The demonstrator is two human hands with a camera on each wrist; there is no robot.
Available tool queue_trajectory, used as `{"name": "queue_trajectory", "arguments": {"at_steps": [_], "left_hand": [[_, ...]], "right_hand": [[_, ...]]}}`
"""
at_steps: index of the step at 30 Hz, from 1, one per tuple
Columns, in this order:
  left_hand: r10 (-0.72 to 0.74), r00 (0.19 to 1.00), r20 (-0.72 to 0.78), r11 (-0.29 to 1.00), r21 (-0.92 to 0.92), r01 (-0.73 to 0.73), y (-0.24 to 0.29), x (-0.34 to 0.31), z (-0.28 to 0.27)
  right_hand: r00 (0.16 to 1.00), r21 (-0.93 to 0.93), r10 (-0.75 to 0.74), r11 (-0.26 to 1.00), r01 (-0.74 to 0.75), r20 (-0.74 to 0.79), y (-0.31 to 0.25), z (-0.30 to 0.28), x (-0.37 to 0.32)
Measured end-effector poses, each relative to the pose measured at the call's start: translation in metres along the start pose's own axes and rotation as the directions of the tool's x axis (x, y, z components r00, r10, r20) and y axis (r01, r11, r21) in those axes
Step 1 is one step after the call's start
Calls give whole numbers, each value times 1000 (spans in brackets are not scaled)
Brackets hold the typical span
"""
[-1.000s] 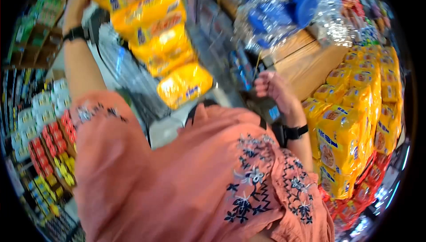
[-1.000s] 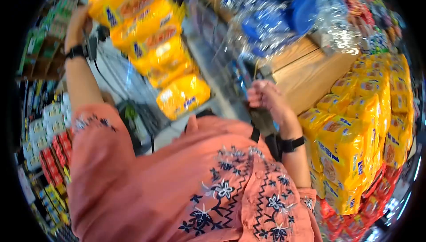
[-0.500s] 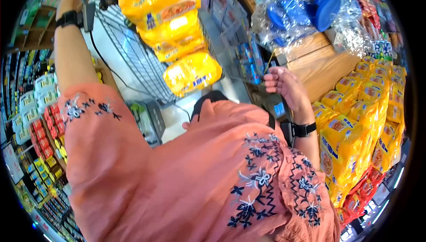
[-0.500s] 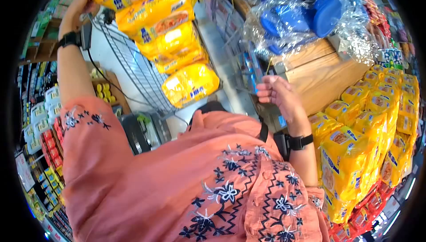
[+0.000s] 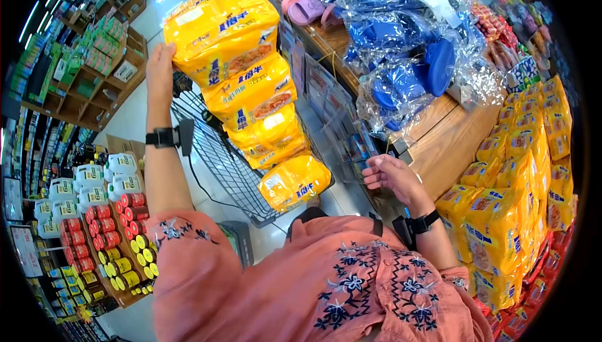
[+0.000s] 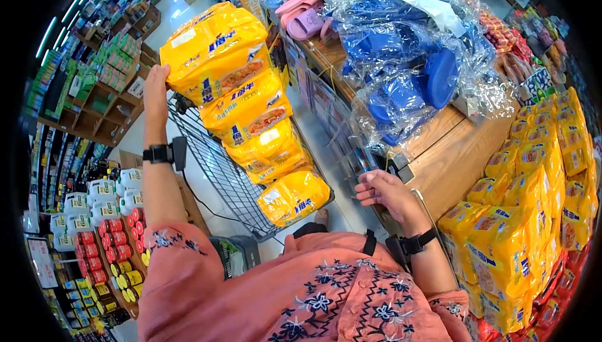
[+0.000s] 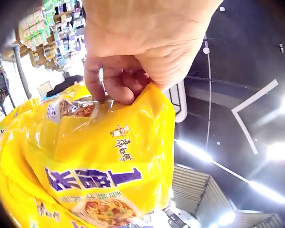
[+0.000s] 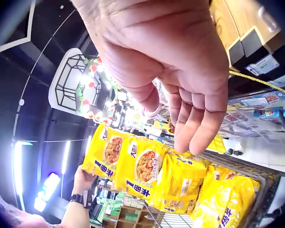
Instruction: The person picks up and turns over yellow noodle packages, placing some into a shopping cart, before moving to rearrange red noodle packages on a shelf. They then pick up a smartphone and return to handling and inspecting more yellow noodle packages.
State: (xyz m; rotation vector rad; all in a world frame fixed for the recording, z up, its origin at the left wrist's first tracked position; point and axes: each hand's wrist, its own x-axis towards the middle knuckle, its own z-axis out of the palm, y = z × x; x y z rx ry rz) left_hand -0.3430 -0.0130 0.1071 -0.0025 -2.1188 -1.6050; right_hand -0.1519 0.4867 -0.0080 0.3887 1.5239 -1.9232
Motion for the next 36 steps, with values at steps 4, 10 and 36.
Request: {"name": "queue_trajectory", "arguments": {"at_steps": [4,10,36], "left_hand": [[162,987,-3,986,26,-162,29,-27,13],[130,987,-97,983,-120,-141,87,-70,15],[-172,752,637,757,-402,514,174,-268,135]], "right_hand": [[998,-41,-44,998,46,48,-7,20,15],[979,-80,-158,982,169,128,-32,60,30],[884,715,-459,648,262,92,103,7,-121]]}}
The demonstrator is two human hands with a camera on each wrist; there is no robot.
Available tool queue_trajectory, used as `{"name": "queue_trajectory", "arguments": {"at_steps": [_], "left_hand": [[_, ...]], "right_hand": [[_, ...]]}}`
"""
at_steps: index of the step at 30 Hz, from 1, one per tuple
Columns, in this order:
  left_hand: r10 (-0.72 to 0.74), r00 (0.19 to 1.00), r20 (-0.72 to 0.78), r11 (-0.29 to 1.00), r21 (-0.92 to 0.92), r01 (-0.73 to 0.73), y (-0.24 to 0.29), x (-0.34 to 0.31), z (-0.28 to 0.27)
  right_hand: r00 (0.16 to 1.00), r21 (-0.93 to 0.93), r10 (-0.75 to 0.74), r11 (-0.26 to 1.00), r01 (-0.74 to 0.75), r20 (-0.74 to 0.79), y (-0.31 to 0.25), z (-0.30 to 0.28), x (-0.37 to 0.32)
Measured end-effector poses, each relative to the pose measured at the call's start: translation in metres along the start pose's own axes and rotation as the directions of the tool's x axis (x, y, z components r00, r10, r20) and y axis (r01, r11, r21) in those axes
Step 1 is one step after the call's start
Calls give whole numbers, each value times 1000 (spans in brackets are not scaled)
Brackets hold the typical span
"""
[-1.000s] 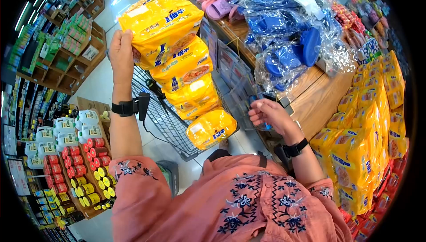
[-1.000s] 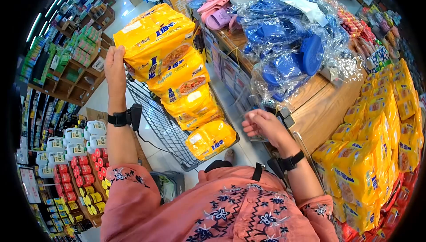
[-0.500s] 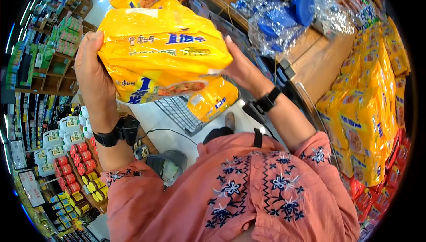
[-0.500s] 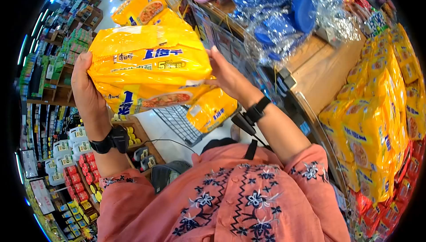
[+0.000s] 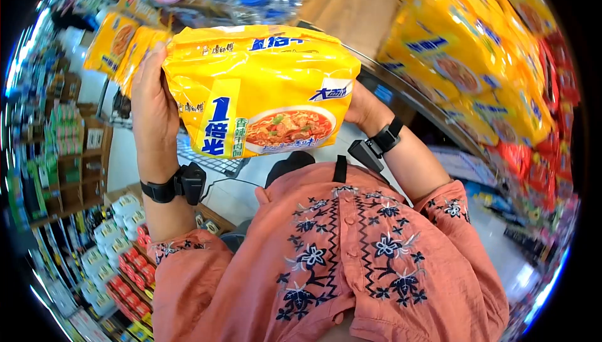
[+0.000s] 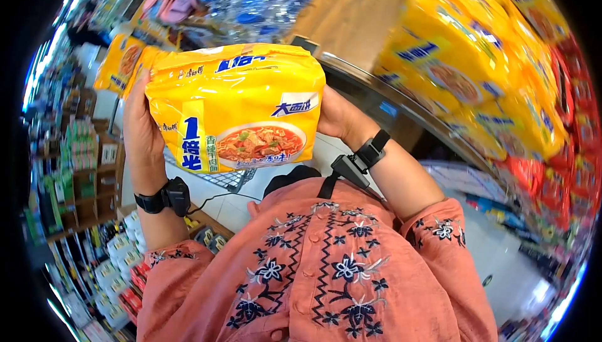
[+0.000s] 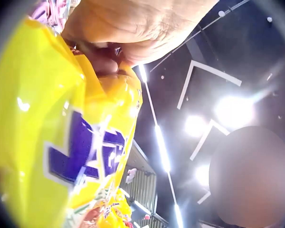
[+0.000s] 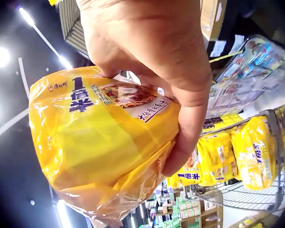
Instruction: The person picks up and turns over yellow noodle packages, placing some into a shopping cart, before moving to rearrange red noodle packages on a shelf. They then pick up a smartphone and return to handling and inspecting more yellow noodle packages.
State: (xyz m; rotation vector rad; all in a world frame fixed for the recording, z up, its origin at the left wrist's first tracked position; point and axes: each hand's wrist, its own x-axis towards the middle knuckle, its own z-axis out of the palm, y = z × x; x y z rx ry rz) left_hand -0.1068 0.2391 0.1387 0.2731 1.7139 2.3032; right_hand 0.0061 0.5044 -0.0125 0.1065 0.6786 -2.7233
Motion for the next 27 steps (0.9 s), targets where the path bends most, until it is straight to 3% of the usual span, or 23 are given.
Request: {"name": "queue_trajectory", "arguments": {"at_steps": [2,4,6,8,9,12,16,19,23,27], "left_hand": [[24,989,145,996,85,-36,-6,-6,25],[104,977,188,933,323,-161,-26,-18,50],[-228,964,136,959,204,198,-75,-26,35],[-334,931,150,941,3,337,-108,-43,52],[-440,854,277,868,-111,484,-107,-51,61],[-432,846,313,893,20,449,-134,-58,75],[-398,854,336,903,-20,429,-152,-72,101],[-488,770,411,830,-54,555,-168,-74,102],[-494,763,417,829,-40,559,-183,-82,115],[-496,721,483,794,-82,602,-190,-86,132]], "right_hand": [[999,67,-24,997,27,-37,-5,-13,-35],[994,103,-55,993,64,-89,-4,-27,-63],[990,158,-68,984,87,-123,-3,-40,-86],[992,173,-76,980,93,-104,-2,-56,-103],[993,182,-76,979,92,-95,1,-63,-112],[983,107,-65,991,84,-170,-1,-67,-144],[976,128,-153,976,174,-155,2,-72,-184],[962,133,-194,966,221,-189,5,-70,-211],[974,96,-192,974,205,-123,9,-83,-237],[968,48,-180,980,192,-176,11,-89,-250]]}}
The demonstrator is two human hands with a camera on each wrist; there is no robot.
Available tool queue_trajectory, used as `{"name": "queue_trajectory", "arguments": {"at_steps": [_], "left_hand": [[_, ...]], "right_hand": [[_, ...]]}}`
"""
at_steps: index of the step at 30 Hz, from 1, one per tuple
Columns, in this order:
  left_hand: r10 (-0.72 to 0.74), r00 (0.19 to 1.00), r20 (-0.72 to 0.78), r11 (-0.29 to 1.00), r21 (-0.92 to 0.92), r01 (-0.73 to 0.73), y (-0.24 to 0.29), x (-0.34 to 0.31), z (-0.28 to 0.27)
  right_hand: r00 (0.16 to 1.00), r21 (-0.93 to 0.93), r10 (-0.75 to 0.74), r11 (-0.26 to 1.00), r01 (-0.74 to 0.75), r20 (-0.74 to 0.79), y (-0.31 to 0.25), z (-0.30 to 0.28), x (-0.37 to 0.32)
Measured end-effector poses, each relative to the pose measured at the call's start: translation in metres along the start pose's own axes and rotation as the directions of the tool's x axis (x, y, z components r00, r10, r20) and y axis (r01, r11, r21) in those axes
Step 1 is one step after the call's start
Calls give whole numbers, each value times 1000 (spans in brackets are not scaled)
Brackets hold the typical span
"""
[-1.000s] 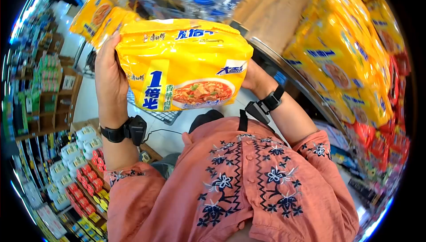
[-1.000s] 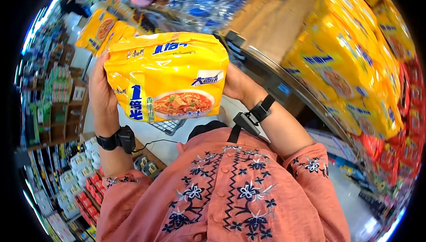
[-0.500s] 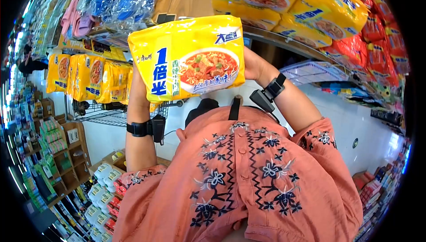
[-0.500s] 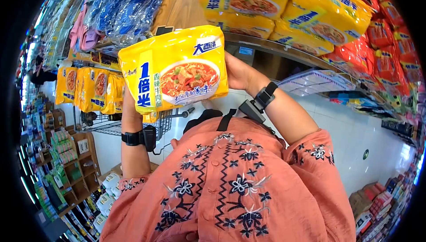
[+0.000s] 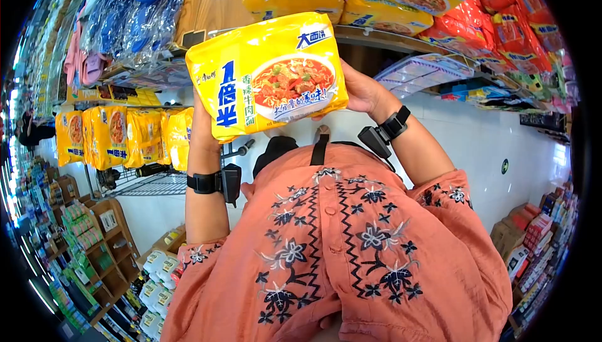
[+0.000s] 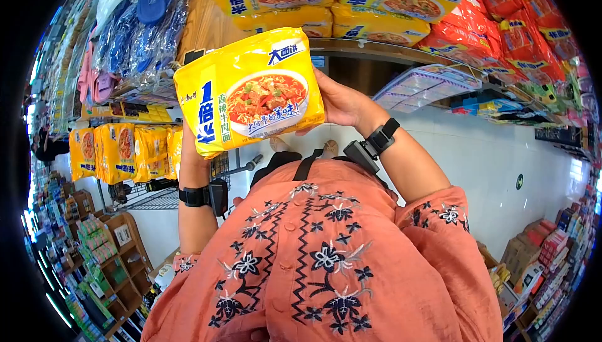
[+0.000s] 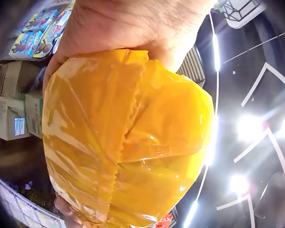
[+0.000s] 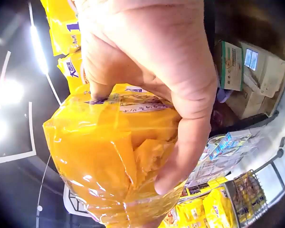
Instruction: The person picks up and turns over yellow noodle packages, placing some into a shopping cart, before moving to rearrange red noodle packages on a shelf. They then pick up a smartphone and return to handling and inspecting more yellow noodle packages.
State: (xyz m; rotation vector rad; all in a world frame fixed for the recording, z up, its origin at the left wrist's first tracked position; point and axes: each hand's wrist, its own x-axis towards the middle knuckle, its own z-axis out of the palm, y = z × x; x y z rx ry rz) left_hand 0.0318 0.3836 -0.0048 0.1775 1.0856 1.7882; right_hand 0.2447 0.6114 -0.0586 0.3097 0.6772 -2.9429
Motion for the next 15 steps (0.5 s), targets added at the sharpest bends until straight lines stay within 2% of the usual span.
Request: {"name": "queue_trajectory", "arguments": {"at_steps": [3,7,9,15], "left_hand": [[-45,997,58,998,-33,47,-1,0,9],[-26,1000,-5,999,19,26,-7,3,14],[-77,997,28,992,-101,79,-9,2,15],[-55,998,-23,998,-5,55,-10,0,26]], "right_hand": [[1000,-23,-10,1000,10,-7,0,1,-9],[998,-82,21,996,-26,-60,-2,1,-16],[994,-138,24,990,-38,-102,-3,-2,-20],[977,-317,5,946,-74,-213,-11,4,-28]]}}
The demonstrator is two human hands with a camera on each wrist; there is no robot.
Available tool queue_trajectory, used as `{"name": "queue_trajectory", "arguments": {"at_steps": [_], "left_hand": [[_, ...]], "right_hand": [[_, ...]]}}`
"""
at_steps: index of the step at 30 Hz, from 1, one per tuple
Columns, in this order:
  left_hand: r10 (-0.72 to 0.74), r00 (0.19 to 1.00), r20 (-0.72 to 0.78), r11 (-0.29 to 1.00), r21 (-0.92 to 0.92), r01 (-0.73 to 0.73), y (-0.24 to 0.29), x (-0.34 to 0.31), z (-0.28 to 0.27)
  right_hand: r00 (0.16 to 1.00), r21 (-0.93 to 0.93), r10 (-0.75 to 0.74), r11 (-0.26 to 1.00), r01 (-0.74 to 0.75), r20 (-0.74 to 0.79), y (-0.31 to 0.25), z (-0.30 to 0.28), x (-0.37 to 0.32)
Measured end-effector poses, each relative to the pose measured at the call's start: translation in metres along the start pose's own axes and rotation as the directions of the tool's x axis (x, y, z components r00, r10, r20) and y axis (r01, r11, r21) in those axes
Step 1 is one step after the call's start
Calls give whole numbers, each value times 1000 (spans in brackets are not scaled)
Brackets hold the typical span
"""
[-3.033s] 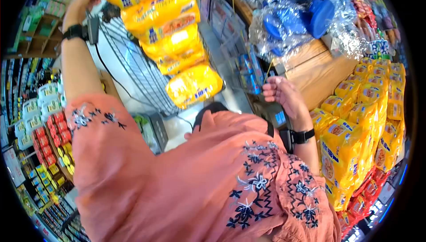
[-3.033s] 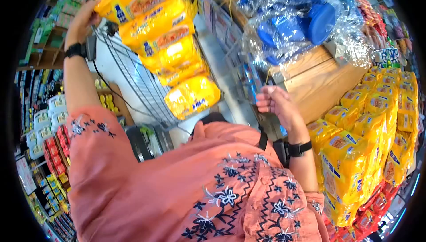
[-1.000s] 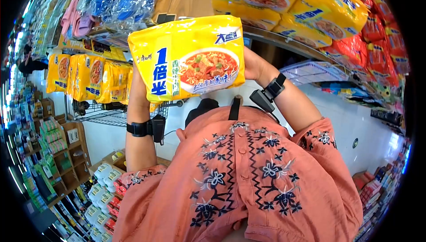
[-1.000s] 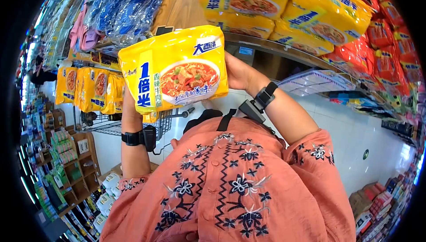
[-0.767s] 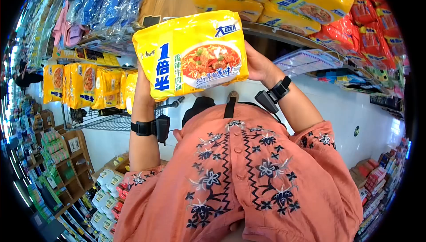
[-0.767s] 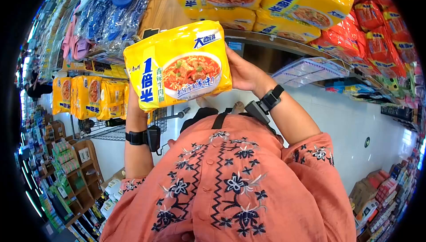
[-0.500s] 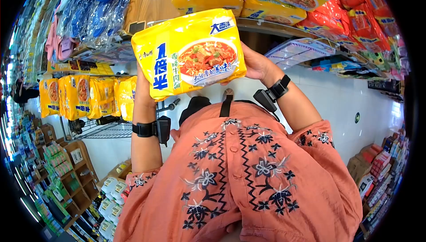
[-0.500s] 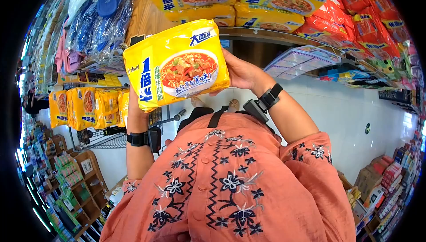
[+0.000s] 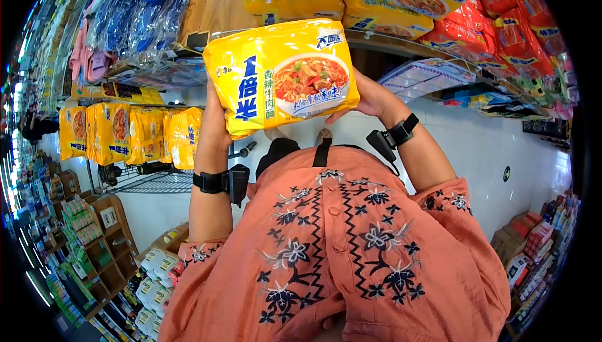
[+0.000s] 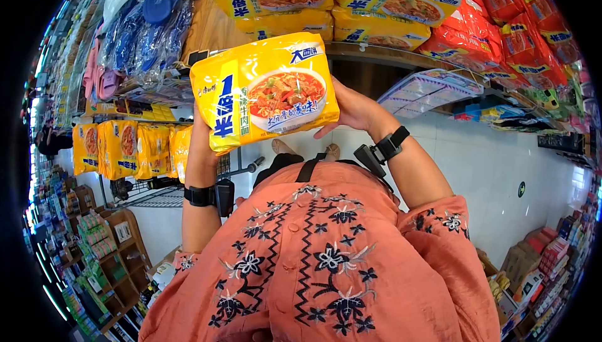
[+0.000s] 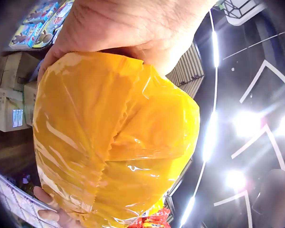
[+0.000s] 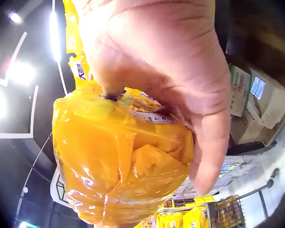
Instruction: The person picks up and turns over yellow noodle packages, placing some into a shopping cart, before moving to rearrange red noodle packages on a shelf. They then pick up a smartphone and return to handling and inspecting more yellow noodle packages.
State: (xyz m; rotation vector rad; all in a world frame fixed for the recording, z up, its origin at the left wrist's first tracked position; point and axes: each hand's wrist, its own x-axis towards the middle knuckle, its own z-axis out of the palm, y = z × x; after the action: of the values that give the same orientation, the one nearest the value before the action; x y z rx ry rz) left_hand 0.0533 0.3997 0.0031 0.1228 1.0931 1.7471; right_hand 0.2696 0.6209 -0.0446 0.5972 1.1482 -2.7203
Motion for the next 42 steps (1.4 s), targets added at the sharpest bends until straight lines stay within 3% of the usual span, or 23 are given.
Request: {"name": "queue_trajectory", "arguments": {"at_steps": [1,4,7,10,13,16,18,28,42], "left_hand": [[8,1000,-16,1000,23,-8,-1,1,-2],[20,999,-38,998,63,-17,2,0,-2],[29,998,-59,993,116,-22,2,-4,4],[24,996,-81,987,161,-11,1,-5,14],[36,999,-12,972,231,-32,5,-7,17],[97,995,-6,939,331,-89,4,-7,23],[156,988,-18,910,390,-137,4,-8,28],[130,991,-15,752,653,-88,17,-18,56],[124,992,29,772,625,-115,17,-25,64]], "right_hand": [[1000,-31,7,1000,-7,-10,-1,0,-1],[969,-150,-100,986,67,-224,5,3,8],[968,-172,-100,983,61,-228,3,-3,9],[973,-77,-106,993,92,-206,12,-13,17],[972,178,-128,970,164,-200,16,-16,19],[972,307,-171,927,215,-164,19,-16,20],[973,315,-176,925,214,-147,15,-12,17],[970,452,-236,860,238,-62,26,-24,20],[973,459,-205,858,229,-102,28,-19,16]]}}
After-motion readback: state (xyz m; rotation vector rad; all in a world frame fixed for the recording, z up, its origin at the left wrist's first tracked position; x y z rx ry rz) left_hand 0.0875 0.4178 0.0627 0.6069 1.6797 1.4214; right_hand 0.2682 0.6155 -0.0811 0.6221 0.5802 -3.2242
